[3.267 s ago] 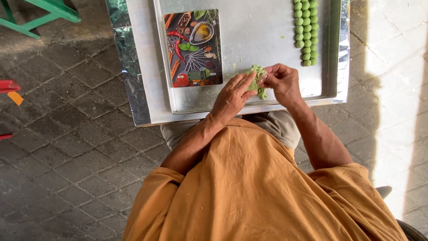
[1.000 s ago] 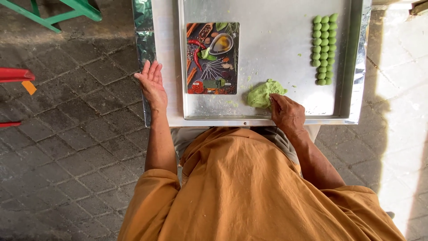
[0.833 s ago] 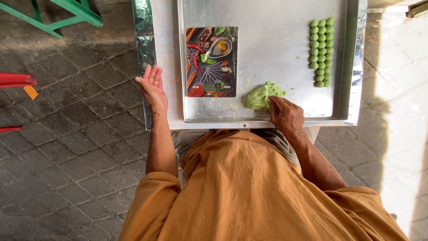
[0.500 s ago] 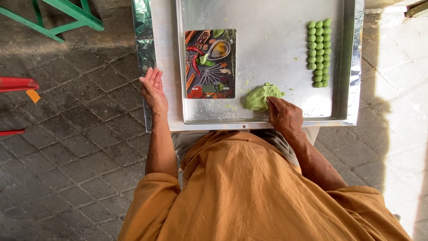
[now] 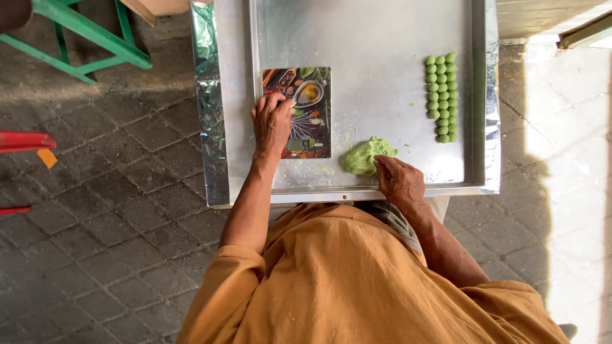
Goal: Pinching small pieces of green dough and rolling them into uniform balls by hand on a metal tray.
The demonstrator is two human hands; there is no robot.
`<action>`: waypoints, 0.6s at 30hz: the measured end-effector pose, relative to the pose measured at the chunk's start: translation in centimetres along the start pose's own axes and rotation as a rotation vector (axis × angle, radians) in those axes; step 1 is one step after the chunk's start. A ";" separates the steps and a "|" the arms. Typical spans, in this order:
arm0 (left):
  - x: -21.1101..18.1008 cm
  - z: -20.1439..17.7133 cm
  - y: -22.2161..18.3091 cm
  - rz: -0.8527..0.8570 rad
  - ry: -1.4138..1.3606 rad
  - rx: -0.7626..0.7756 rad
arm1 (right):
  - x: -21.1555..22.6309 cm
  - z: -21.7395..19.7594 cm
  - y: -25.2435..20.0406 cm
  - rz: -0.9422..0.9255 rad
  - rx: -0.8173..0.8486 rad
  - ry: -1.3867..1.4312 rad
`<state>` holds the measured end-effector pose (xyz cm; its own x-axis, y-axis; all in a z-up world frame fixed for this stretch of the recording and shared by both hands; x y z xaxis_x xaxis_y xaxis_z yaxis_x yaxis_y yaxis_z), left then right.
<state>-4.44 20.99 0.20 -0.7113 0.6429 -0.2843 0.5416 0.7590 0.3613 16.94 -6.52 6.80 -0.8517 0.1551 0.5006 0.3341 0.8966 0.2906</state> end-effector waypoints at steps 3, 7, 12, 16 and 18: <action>-2.5 -0.5 0.1 0.061 0.009 -0.038 | -0.3 0.7 0.1 0.021 -0.029 0.078; -10.5 -4.6 -2.6 -0.270 -0.928 0.233 | 1.7 1.7 1.6 -0.032 -0.067 0.339; -15.8 -6.1 -6.4 -0.493 -1.286 0.311 | 4.5 1.3 2.5 -0.104 -0.114 0.407; -15.5 -5.6 -7.2 -0.492 -1.478 0.328 | 4.8 0.0 3.0 -0.026 -0.095 0.557; -15.5 -5.5 -6.8 -0.426 -1.473 0.339 | 4.2 0.3 3.2 -0.014 -0.080 0.568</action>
<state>0.41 5.29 7.07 0.1041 -0.2384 -0.9656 0.6382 0.7606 -0.1190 14.27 -2.91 9.60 -0.5132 -0.1232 0.8494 0.3730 0.8593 0.3500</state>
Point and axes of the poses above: each hand's wrist, its own y-axis towards the middle knuckle, its own z-axis out of the palm, x = y × z, the point moved 4 cm from there along y, towards the middle knuckle, and after that the axes turned 3 degrees about y, right-handed, at the moved point
